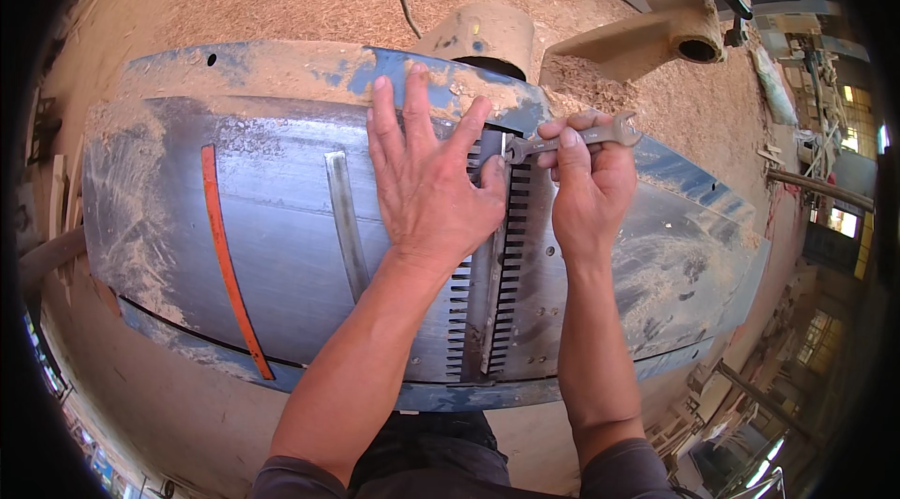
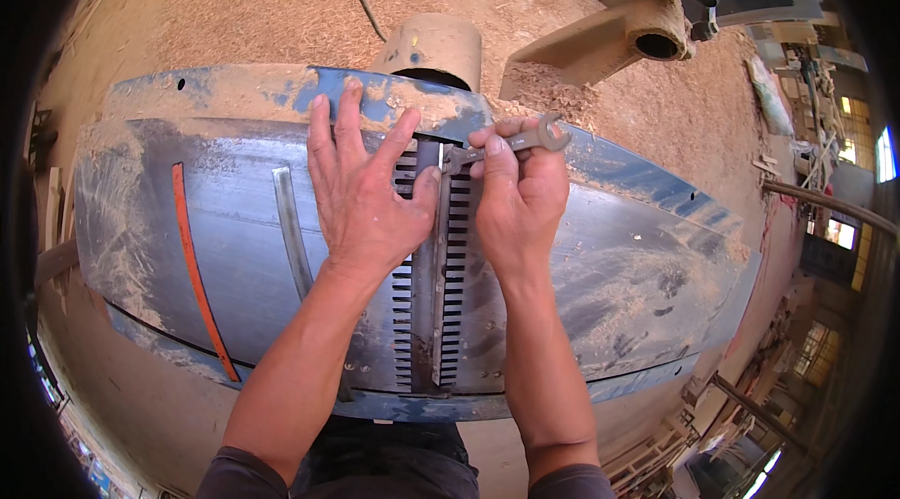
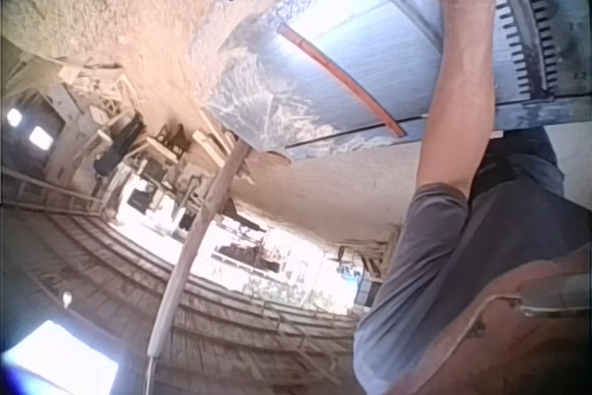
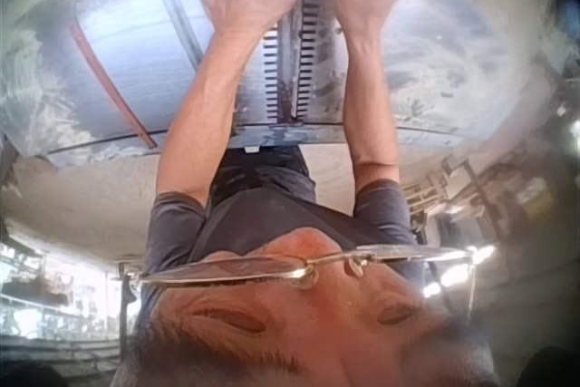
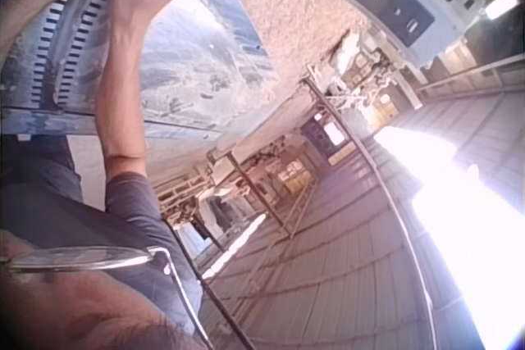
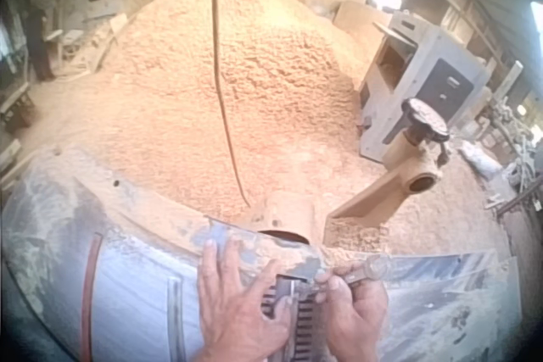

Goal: The person uses a wrench to tighten bolts on a metal machine surface, then uses a ruler to measure the gap between two metal plates. The person continues to adjust the machine using the wrench and ruler.

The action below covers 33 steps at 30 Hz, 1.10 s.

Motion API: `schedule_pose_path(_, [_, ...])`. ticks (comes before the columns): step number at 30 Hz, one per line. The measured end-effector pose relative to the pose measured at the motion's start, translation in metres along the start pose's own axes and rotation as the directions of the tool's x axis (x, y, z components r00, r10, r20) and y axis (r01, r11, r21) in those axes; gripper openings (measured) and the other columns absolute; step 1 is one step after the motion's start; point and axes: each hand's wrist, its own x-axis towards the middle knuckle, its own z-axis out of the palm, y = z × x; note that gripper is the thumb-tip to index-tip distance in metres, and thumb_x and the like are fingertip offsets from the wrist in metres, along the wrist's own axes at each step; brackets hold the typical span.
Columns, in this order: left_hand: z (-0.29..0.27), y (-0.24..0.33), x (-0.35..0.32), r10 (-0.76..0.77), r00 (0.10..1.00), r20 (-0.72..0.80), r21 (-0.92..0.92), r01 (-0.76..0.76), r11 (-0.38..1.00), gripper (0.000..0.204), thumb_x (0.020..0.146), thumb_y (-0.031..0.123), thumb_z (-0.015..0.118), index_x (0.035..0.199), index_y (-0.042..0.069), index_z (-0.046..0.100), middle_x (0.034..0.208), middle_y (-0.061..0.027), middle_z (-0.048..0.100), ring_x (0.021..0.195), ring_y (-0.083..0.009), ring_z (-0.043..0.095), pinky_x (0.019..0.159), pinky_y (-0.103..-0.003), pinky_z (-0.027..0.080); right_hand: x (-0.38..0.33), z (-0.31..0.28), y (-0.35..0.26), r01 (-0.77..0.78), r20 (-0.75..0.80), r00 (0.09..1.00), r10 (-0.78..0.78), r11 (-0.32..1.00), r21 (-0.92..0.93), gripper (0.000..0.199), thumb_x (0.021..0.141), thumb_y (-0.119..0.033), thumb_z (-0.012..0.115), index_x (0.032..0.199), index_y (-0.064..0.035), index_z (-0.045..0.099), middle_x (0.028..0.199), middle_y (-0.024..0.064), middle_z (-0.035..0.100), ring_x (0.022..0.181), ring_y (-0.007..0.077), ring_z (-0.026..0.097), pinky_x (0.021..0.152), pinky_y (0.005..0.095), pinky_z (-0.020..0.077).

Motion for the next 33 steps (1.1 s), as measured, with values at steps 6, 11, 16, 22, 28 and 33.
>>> schedule_pose_path(6, [-0.001,0.0,0.001,0.009,1.0,-0.007,-0.006,-0.009,1.0,0.058,0.073,0.019,0.083,0.13,0.021,0.072,0.165,-0.0195,0.029,0.153,-0.047,0.019,0.123,-0.057,0.022,0.025,0.008,-0.001,0.004,0.07,0.997,0.009,0.982,-0.189,0.007,0.099,-0.001,0.058,0.106,-0.0012,0.06,0.091,0.0067,0.071,0.069,0.0105,0.061,0.065,0.0256,0.0511])
schedule_pose_path(11, [-0.002,-0.001,0.0,0.0,1.0,-0.012,-0.005,0.0,1.0,0.058,0.072,0.019,0.083,0.129,0.021,0.072,0.165,-0.0197,0.029,0.153,-0.0475,0.019,0.123,-0.058,0.021,0.019,0.008,-0.008,-0.013,0.103,0.994,0.043,0.961,-0.278,0.007,0.098,0.0,0.058,0.104,-0.0017,0.062,0.097,0.0091,0.072,0.076,0.0127,0.064,0.068,0.0274,0.0524])
schedule_pose_path(16, [-0.002,-0.001,0.001,0.004,1.0,-0.01,-0.013,-0.004,1.0,0.057,0.073,0.02,0.083,0.128,0.02,0.072,0.165,-0.0196,0.028,0.153,-0.0479,0.019,0.123,-0.058,0.021,-0.047,0.002,0.014,0.126,-0.017,0.992,-0.126,0.992,0.008,0.014,0.101,0.006,0.055,0.113,0.0,0.058,0.117,0.0157,0.068,0.101,0.0169,0.067,0.084,0.029,0.0569])
schedule_pose_path(22, [-0.003,-0.002,0.0,0.009,1.0,-0.014,-0.016,-0.01,1.0,0.056,0.074,0.02,0.081,0.128,0.019,0.072,0.166,-0.0197,0.028,0.153,-0.0481,0.018,0.123,-0.059,0.021,-0.046,-0.005,0.017,0.215,0.008,0.976,-0.216,0.976,0.03,0.018,0.103,0.003,0.056,0.121,0.0017,0.053,0.121,0.0182,0.066,0.103,0.0188,0.066,0.087,0.0295,0.0576])
schedule_pose_path(28, [-0.003,0.001,0.0,0.014,1.0,-0.005,-0.004,-0.014,1.0,0.057,0.075,0.021,0.08,0.131,0.019,0.07,0.165,-0.0205,0.028,0.153,-0.0482,0.018,0.123,-0.059,0.02,-0.032,-0.024,-0.007,0.069,-0.025,0.997,-0.067,0.992,0.109,0.014,0.105,-0.003,0.055,0.119,0.0005,0.053,0.114,0.0164,0.069,0.084,0.015,0.065,0.077,0.0263,0.0543])
schedule_pose_path(33, [0.001,-0.001,-0.002,0.039,0.999,-0.035,0.024,-0.038,0.999,0.059,0.075,0.022,0.081,0.133,0.017,0.069,0.163,-0.0216,0.03,0.151,-0.0489,0.021,0.123,-0.059,0.02,-0.052,-0.043,-0.021,-0.029,-0.005,1.0,0.029,0.992,0.124,0.014,0.105,-0.004,0.056,0.118,-0.0003,0.053,0.11,0.0168,0.07,0.08,0.0149,0.065,0.073,0.0268,0.053])
